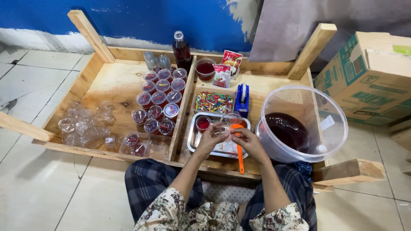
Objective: The person ladles a dark liquid into clear plastic cups and applies lids by hand. They organize empty and filled cups within a wooden frame on the floor.
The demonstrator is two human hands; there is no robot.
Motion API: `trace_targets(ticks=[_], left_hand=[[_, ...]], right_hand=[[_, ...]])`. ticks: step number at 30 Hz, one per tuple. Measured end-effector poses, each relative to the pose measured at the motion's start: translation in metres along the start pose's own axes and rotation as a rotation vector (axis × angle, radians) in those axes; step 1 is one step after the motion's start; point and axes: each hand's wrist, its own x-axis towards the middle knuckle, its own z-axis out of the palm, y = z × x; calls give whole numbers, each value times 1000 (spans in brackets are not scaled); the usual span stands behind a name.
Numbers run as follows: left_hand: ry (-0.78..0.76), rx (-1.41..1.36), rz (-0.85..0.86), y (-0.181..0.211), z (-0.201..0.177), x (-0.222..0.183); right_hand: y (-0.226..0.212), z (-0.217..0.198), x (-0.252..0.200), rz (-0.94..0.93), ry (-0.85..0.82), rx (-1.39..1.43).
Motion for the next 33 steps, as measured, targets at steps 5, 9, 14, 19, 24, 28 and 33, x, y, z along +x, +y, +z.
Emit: trace_targets(ticks=[5,9,14,19,24,28,33], left_hand=[[162,246,0,-33,-50,23],[259,949,-182,-46,-86,18],[321,1179,-68,-7,-57,-12],[358,1132,138,-25,-62,-4],[315,1094,86,-31,-59,-5],[222,1101,35,-81,-70,7],[69,1100,-149,-112,-71,9]], right_hand=[[45,-5,14,54,112,-338],[136,0,41,5,28,-770],[110,44,24,-25,-196,-1168],[128,59,29,-132,-181,-1234],[102,49,29,14,-154,-944],[96,66,20,-5,-213,-1011],[127,78,25,-37,-162,-998]])
